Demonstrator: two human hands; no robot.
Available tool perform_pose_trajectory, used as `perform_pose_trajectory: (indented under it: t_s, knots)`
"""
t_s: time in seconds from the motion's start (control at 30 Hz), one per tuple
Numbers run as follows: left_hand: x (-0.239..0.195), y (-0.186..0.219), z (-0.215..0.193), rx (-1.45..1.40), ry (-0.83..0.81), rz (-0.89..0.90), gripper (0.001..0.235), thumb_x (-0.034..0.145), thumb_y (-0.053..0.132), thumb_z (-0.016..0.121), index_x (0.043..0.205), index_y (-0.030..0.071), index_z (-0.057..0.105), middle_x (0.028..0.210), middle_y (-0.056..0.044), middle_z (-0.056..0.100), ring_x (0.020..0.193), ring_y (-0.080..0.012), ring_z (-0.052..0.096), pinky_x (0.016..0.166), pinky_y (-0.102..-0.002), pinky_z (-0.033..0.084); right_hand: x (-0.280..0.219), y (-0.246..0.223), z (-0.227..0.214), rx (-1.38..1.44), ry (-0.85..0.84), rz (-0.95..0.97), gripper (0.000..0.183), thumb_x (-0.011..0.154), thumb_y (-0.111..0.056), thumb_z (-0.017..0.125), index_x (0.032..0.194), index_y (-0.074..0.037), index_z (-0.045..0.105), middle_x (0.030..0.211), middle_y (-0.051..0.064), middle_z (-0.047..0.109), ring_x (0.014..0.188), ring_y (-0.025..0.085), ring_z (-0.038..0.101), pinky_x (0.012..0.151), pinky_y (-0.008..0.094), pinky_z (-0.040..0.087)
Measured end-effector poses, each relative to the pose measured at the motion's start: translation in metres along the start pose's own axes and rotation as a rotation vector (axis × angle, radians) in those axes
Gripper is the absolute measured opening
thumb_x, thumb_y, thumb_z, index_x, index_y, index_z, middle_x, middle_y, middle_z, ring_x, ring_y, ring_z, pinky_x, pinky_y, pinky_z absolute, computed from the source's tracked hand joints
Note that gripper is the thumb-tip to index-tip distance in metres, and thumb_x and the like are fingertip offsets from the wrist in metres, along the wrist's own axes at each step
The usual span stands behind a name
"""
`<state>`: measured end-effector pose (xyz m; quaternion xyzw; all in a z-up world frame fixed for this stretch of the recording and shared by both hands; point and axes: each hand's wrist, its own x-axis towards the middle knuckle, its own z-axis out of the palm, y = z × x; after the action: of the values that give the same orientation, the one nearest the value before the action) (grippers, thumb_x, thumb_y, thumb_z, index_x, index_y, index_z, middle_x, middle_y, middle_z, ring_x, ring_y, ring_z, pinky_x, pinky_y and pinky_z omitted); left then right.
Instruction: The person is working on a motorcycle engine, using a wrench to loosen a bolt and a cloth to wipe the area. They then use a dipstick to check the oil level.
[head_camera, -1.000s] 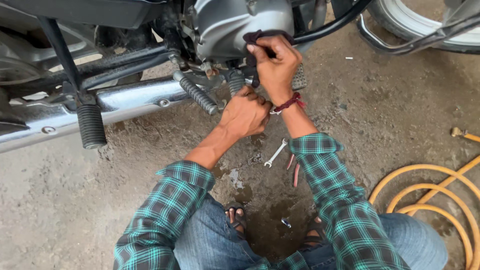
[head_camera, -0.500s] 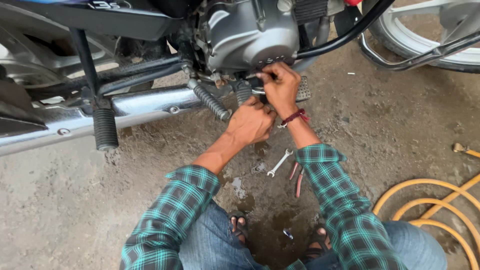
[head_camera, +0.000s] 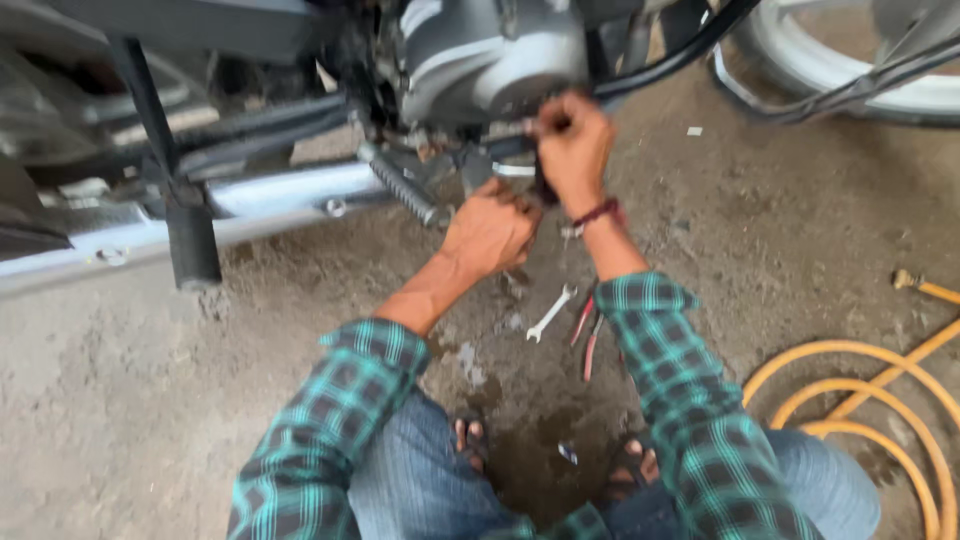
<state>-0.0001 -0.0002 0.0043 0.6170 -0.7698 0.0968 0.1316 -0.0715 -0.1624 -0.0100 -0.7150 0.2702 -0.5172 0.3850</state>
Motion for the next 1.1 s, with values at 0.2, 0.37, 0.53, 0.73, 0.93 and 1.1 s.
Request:
perform_pose_trajectory:
  t_s: [0.2,0.37,0.53,0.73,0.93,1.1]
  knots:
    - [-0.002,-0.005,0.005,0.047,0.019,-0.005,0.017,0.071,0.024,0.072,0.081,0.01,0.07,0.081,-0.008,0.072,0.083,-0.0248,0.07,0.091,-0.038,0.046,0.004,0.01,0.007,0.227,0.056,-0.004,0.022,0.076,0.008,0.086,0.082,0.0,0.066,0.077,0.001,0.067,0.072,0.007,0.06,0.068,0.025,0.052]
    - [-0.001,-0.002,0.007,0.024,0.016,-0.012,0.017,0.069,0.023,0.072,0.08,0.01,0.07,0.083,-0.009,0.073,0.085,-0.0255,0.07,0.091,-0.037,0.046,0.013,0.006,-0.003,0.086,-0.008,0.058,0.022,0.072,0.008,0.085,0.078,-0.001,0.066,0.076,0.0,0.069,0.071,0.006,0.065,0.067,0.023,0.055]
    - [-0.009,0.007,0.006,0.0,-0.036,-0.041,0.02,0.068,0.025,0.075,0.081,0.01,0.07,0.082,-0.01,0.073,0.084,-0.0272,0.07,0.09,-0.037,0.047,0.003,0.003,-0.012,0.022,0.052,-0.094,0.024,0.073,0.009,0.087,0.082,0.002,0.066,0.075,0.005,0.065,0.069,0.013,0.06,0.065,0.029,0.051]
    - [-0.002,0.006,-0.001,-0.001,-0.043,-0.031,0.026,0.061,0.027,0.077,0.079,0.01,0.07,0.08,-0.01,0.073,0.084,-0.026,0.07,0.092,-0.037,0.047,0.004,-0.016,-0.003,-0.045,-0.015,-0.259,0.02,0.079,0.004,0.086,0.083,0.0,0.067,0.078,0.009,0.069,0.07,0.019,0.066,0.066,0.033,0.053]
    - [0.004,0.0,0.001,0.044,-0.008,0.003,0.024,0.066,0.026,0.077,0.082,0.01,0.069,0.082,-0.007,0.072,0.085,-0.024,0.07,0.091,-0.038,0.047,0.013,-0.037,-0.004,-0.308,-0.219,-0.637,0.015,0.075,0.006,0.079,0.08,-0.002,0.067,0.078,0.012,0.067,0.073,0.031,0.068,0.066,0.041,0.053]
    - [-0.002,0.001,0.0,0.043,-0.041,-0.048,0.023,0.066,0.026,0.076,0.081,0.01,0.069,0.08,-0.008,0.072,0.084,-0.0253,0.069,0.092,-0.038,0.048,0.011,-0.036,0.002,-0.101,-0.036,-0.371,0.014,0.078,0.003,0.077,0.084,-0.003,0.066,0.081,0.011,0.067,0.072,0.029,0.068,0.065,0.039,0.054]
